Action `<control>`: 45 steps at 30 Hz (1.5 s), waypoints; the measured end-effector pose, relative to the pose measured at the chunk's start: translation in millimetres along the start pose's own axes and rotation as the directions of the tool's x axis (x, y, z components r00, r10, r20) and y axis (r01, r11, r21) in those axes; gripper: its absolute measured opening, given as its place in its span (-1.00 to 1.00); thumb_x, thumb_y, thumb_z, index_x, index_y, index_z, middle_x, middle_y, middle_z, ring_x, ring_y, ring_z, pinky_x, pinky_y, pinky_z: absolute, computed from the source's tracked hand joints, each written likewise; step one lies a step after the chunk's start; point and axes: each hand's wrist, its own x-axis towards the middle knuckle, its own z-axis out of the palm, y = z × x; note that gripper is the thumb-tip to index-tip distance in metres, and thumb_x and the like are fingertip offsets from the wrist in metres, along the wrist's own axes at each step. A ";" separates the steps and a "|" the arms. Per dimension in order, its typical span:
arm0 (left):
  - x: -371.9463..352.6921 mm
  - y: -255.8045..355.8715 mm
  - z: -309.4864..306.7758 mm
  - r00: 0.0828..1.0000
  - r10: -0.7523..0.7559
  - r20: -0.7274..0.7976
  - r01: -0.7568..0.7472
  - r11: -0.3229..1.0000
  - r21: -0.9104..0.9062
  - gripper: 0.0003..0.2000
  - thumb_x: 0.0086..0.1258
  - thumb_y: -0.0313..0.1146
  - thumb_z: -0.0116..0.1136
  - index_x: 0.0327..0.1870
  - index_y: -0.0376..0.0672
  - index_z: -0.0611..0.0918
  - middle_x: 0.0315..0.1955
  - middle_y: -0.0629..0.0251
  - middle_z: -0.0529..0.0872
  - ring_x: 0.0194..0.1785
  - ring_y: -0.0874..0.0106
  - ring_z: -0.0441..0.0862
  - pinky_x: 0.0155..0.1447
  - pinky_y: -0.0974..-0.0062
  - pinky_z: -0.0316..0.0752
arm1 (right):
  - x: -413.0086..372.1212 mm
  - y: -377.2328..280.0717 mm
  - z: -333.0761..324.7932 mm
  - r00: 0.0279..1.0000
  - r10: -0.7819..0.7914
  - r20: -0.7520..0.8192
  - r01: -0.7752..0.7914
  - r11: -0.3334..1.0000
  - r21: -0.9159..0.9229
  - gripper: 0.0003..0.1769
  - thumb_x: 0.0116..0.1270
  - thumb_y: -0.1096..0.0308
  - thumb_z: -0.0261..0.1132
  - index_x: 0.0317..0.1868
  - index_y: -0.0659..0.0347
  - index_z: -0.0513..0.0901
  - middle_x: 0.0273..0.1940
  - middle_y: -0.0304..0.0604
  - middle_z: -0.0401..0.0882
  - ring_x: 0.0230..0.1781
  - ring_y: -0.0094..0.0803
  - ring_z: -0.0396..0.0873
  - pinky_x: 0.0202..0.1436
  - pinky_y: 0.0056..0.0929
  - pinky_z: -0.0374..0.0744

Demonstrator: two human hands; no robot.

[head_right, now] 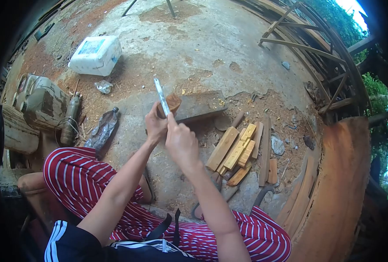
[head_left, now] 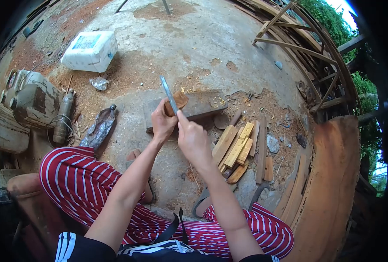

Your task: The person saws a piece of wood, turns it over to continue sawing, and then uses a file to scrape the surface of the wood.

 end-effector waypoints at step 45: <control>4.3 -5.0 5.3 0.988 0.149 0.029 -0.150 0.987 0.052 -0.52 0.05 -0.38 0.46 0.06 -0.13 0.61 -0.12 0.12 0.75 -0.06 0.27 0.74 0.01 0.38 0.60 | 10.8 10.1 11.3 0.992 0.123 -0.013 -0.120 0.984 0.130 -0.61 0.43 0.36 0.12 0.22 0.23 0.54 -0.29 0.33 0.63 -0.22 0.21 0.64 -0.16 0.09 0.60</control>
